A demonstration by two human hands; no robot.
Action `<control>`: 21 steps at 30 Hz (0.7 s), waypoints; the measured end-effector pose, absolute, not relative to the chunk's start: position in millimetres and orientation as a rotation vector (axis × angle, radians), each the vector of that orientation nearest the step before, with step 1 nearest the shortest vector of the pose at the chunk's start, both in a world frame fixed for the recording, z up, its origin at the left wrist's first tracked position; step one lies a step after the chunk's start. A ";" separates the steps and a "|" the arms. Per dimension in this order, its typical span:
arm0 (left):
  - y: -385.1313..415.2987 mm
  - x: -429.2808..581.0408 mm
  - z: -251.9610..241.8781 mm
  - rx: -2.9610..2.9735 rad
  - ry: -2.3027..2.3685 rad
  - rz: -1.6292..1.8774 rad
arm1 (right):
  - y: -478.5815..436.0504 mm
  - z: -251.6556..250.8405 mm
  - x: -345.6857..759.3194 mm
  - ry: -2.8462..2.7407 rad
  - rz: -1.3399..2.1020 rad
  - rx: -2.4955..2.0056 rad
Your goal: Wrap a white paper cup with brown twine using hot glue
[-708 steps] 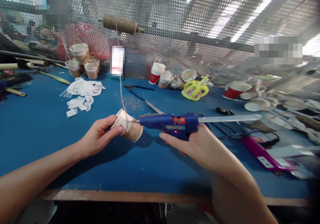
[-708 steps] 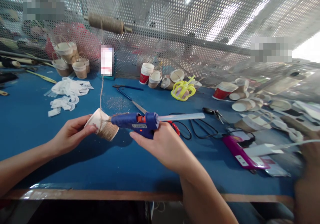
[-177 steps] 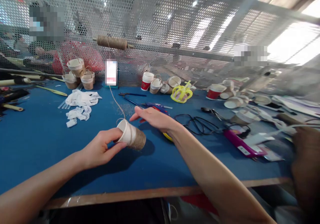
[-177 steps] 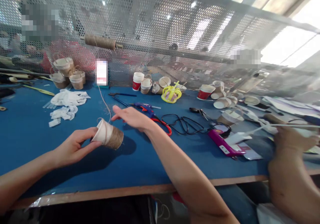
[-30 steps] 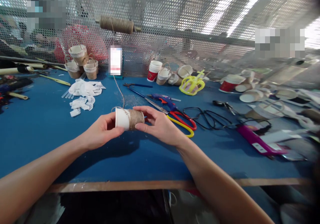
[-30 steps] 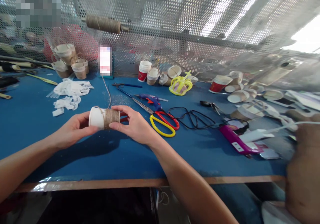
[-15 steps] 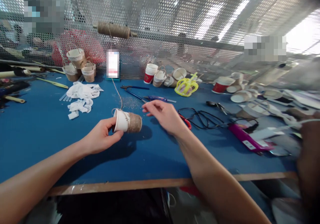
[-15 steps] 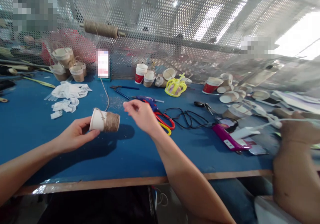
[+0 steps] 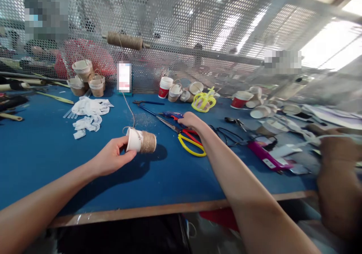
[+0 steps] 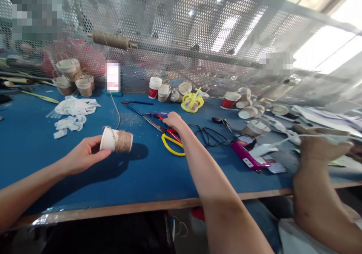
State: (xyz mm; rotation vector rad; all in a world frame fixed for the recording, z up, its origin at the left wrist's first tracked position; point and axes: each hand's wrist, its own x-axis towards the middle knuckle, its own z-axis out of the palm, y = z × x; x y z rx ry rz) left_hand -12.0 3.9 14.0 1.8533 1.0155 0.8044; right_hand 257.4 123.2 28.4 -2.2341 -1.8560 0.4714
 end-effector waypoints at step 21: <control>12.3 -20.0 6.1 2.010 1.009 0.853 | -5.3 82.3 213.1 -1.903 0.768 -1.688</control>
